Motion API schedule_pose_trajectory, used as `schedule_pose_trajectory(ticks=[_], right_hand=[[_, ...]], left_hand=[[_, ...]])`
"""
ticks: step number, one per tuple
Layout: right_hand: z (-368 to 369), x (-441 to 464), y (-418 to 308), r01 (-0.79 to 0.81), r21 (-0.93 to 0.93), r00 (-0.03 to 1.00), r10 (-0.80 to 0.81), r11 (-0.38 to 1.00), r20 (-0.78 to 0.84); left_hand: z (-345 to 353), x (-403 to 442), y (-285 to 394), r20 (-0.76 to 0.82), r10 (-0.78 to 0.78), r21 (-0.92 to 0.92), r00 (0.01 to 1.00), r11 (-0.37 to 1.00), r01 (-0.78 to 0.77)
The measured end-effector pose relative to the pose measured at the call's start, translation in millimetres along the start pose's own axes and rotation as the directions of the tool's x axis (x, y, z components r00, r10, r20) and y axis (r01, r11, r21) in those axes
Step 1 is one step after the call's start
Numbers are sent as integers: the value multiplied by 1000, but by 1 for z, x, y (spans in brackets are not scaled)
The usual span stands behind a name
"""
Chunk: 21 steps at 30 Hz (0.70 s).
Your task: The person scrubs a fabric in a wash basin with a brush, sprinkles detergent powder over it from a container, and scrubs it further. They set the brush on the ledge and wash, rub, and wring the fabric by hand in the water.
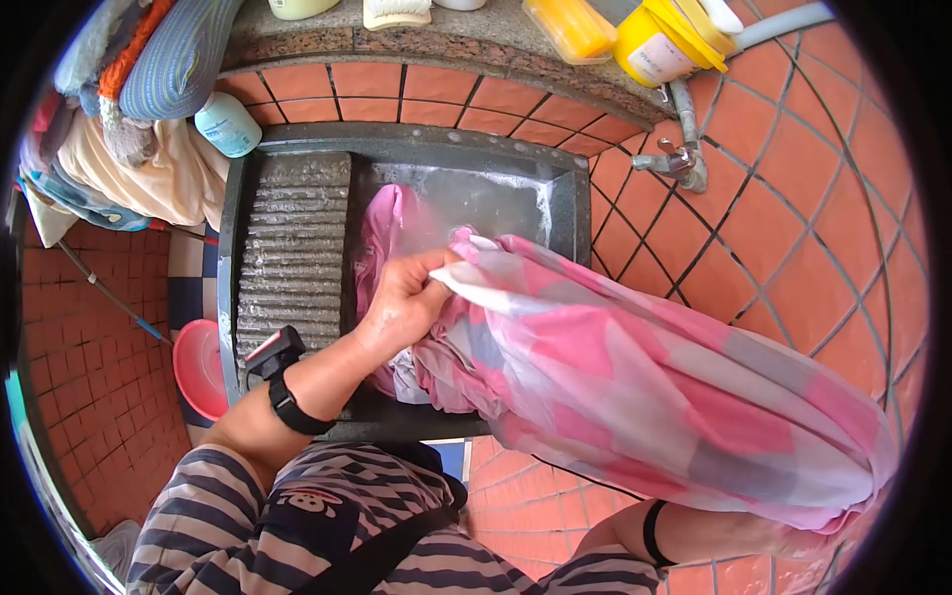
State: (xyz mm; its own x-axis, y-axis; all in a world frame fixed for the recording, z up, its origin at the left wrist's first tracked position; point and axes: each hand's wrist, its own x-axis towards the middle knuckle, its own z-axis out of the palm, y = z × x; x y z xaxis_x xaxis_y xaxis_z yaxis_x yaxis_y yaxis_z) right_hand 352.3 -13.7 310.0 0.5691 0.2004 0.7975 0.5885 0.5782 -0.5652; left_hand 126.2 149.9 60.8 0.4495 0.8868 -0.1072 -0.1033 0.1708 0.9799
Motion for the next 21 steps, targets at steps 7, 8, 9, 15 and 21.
schedule_pose_trajectory(ticks=[7,8,9,15,21], right_hand=[[63,1,-56,-211,439,961,103,874,257],[76,-1,-62,-265,503,944,116,823,308],[90,-6,-69,-328,555,922,131,764,364],[188,-77,-71,-704,655,709,228,274,667],[213,-310,99,-739,-494,-55,689,459,722]], left_hand=[[3,12,219,-158,716,-337,680,609,-718],[-10,2,235,-135,746,-375,652,570,-731],[-29,-9,245,-114,763,-419,636,544,-727],[-147,-57,223,-551,358,-428,754,655,-623],[-257,-134,-43,-432,29,616,901,740,271]])
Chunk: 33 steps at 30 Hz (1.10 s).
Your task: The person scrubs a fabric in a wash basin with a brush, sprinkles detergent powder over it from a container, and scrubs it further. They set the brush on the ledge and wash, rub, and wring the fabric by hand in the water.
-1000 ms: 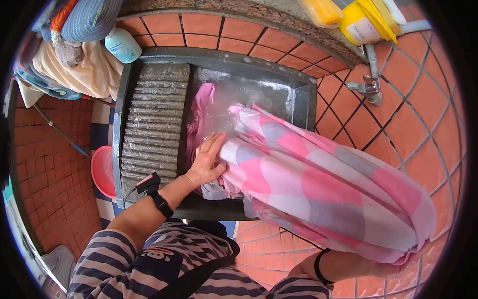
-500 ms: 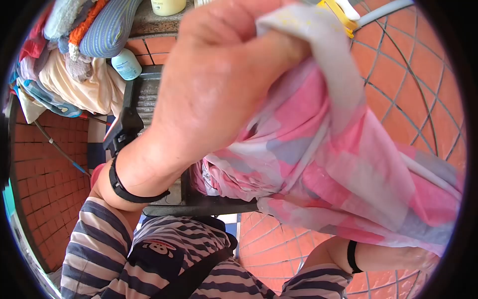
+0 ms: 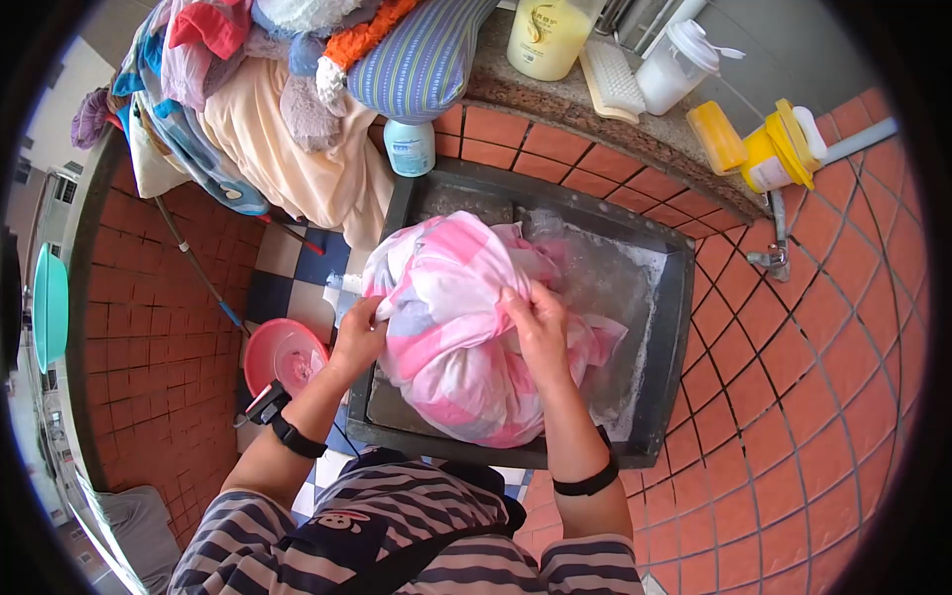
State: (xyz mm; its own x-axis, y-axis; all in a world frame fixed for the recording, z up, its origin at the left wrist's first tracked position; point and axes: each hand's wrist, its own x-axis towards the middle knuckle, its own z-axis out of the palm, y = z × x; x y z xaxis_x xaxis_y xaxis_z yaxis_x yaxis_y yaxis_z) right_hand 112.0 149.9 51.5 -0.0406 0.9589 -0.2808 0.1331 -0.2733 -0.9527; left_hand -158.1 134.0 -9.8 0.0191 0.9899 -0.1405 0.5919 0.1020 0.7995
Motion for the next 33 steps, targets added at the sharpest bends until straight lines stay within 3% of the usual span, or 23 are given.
schedule_pose_trajectory(ticks=[1,2,4,6,7,8,10,11,12,14,16,18,19,20,22,24,25,26,28,29,30,32,33], right_hand=[[1,14,59,-19,-209,998,7,978,-56],[14,21,65,-42,-410,993,-6,911,-116],[13,51,70,50,-537,948,-209,842,-239],[35,85,13,297,-750,831,-547,591,-102],[47,116,18,254,-732,884,-459,632,-90],[60,135,32,204,-716,929,-364,668,-74],[80,137,49,50,-822,998,-49,567,27],[85,124,43,5,-894,1000,-24,448,-7],[81,108,52,79,-853,993,-118,516,20],[70,47,70,237,-730,954,-296,641,51],[71,-27,77,386,-680,850,-526,623,0],[88,-58,92,334,-689,819,-560,643,-126],[87,-40,107,351,-768,824,-566,536,-19],[86,6,108,322,-811,823,-567,488,-14],[77,91,94,147,-817,903,-413,558,-120],[62,148,71,-111,-822,993,37,559,-109],[64,156,77,-103,-832,988,-37,545,-147],[64,155,86,-116,-841,977,-90,528,-191],[69,102,81,-4,-771,944,-252,636,-212],[73,64,93,115,-775,894,-405,621,-192],[73,17,76,209,-740,875,-461,639,-151],[72,-59,81,289,-752,868,-494,592,-56],[72,-79,89,309,-744,865,-500,593,-40]], left_hand=[[6,-10,-32,5,-37,22,999,999,36],[-3,-3,-37,4,-37,27,999,999,37],[-14,17,-43,-375,138,240,917,970,-48],[-2,61,-31,-362,-13,7,932,1000,17],[16,76,-26,-299,-123,-120,946,989,91],[31,75,-12,-294,-128,-121,947,988,96],[44,70,19,-134,-62,440,989,891,116],[46,64,11,-110,-16,268,994,962,45],[46,47,1,-92,30,82,995,996,-23],[37,-8,3,-58,185,-31,981,982,-187],[35,-61,15,-104,315,-54,944,945,-321],[68,-74,-5,-202,378,-7,903,922,-388],[90,-48,-20,-238,417,117,877,909,-400],[101,-6,-28,-198,412,235,890,901,-365],[112,70,1,-205,151,349,967,934,-72],[110,118,21,-113,-34,444,993,892,81],[108,129,30,-187,-10,487,982,867,101],[115,133,21,-380,300,543,875,838,-52],[112,119,-4,-199,405,273,892,898,-346],[98,86,9,-43,331,124,943,938,-323],[72,41,20,123,262,-6,957,965,-263],[64,-42,14,22,384,102,923,918,-384],[70,-70,9,-22,397,44,918,917,-396]])
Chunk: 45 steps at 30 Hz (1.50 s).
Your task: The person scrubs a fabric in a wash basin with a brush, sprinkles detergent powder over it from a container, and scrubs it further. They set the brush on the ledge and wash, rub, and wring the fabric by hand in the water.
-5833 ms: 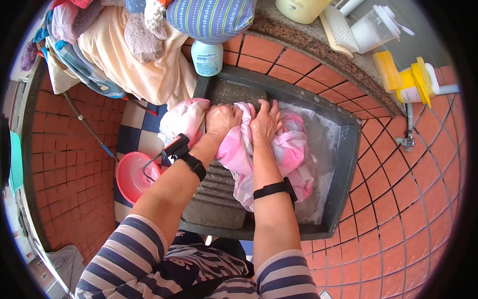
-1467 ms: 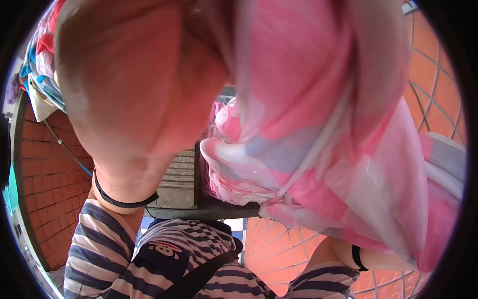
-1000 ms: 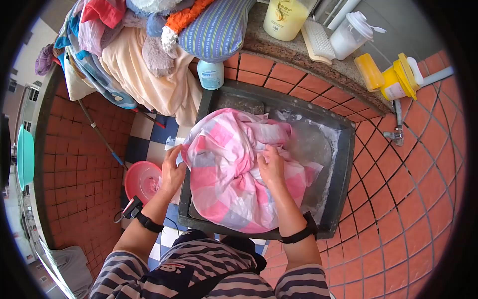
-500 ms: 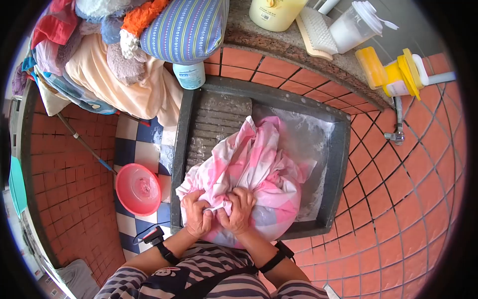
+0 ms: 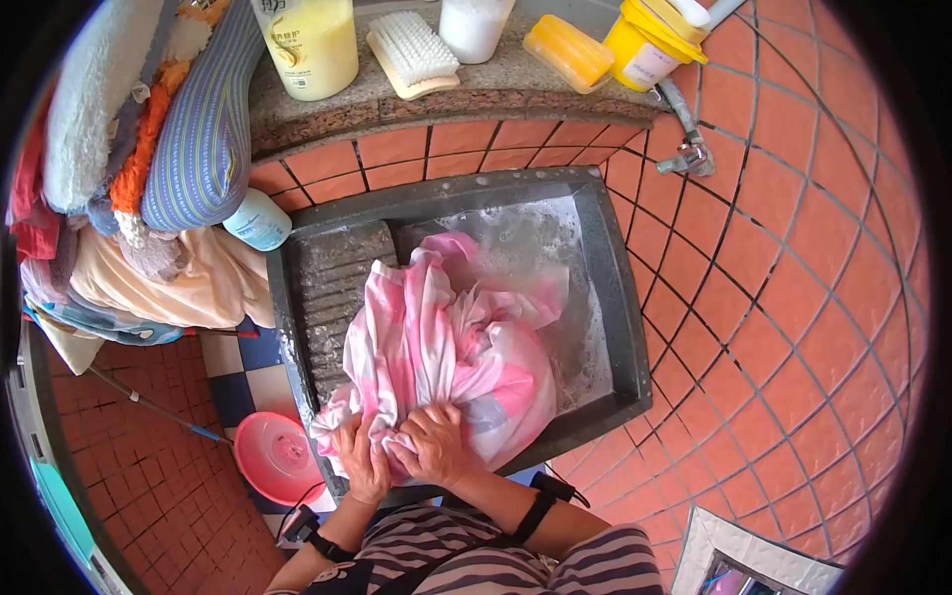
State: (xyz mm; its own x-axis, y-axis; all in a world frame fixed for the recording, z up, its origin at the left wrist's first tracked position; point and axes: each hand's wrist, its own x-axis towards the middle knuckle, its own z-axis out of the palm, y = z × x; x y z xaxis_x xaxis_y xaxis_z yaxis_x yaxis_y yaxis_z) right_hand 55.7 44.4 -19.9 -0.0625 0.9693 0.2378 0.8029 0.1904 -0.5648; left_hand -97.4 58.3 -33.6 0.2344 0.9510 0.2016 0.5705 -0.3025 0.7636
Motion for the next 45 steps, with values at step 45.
schedule_pose_trajectory(ticks=[45], right_hand=[[-108,-7,139,-181,982,587,795,-54,152]], left_hand=[[28,122,-32,368,-431,-266,824,800,538]])
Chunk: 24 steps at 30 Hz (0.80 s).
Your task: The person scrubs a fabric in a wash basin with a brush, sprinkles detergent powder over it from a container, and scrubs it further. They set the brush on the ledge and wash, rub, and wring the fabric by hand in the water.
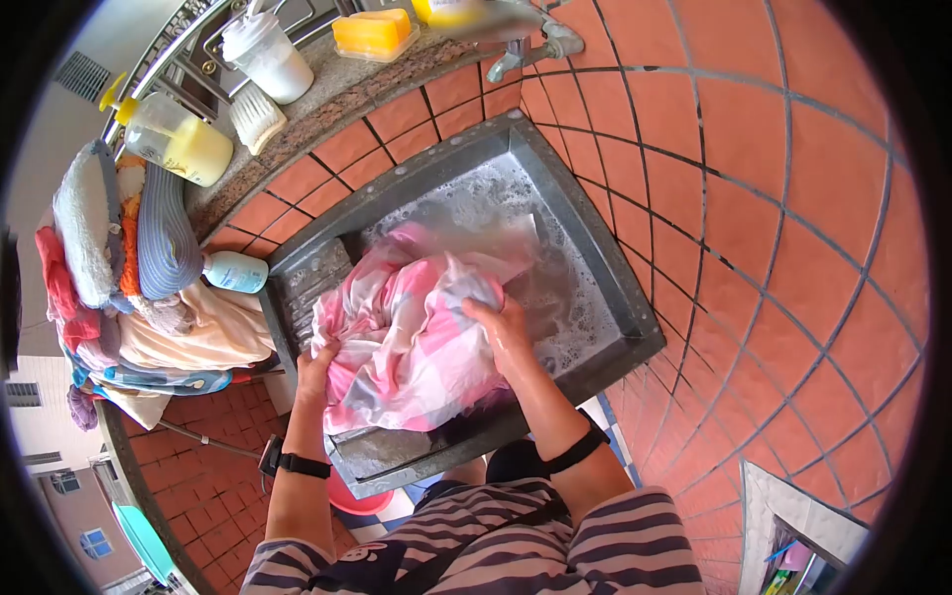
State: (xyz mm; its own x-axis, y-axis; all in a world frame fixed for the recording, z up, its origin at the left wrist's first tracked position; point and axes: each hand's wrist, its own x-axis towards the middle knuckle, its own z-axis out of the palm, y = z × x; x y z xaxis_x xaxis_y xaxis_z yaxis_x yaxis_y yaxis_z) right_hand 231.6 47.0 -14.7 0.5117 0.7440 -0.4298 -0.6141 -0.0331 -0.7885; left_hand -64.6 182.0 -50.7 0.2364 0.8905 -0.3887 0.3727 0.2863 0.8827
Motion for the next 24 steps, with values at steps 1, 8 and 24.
schedule_pose_trajectory(ticks=[1,8,24], right_hand=[[17,-3,-43,84,-12,993,-82,996,82],[6,-31,-233,521,5,853,-520,854,-33],[5,58,-13,360,-851,932,-98,383,350]], left_hand=[[3,-11,-3,48,-175,-296,983,938,181],[15,-92,80,-21,12,-948,1000,316,-24],[-59,-85,-35,-277,-272,-217,922,952,216]])
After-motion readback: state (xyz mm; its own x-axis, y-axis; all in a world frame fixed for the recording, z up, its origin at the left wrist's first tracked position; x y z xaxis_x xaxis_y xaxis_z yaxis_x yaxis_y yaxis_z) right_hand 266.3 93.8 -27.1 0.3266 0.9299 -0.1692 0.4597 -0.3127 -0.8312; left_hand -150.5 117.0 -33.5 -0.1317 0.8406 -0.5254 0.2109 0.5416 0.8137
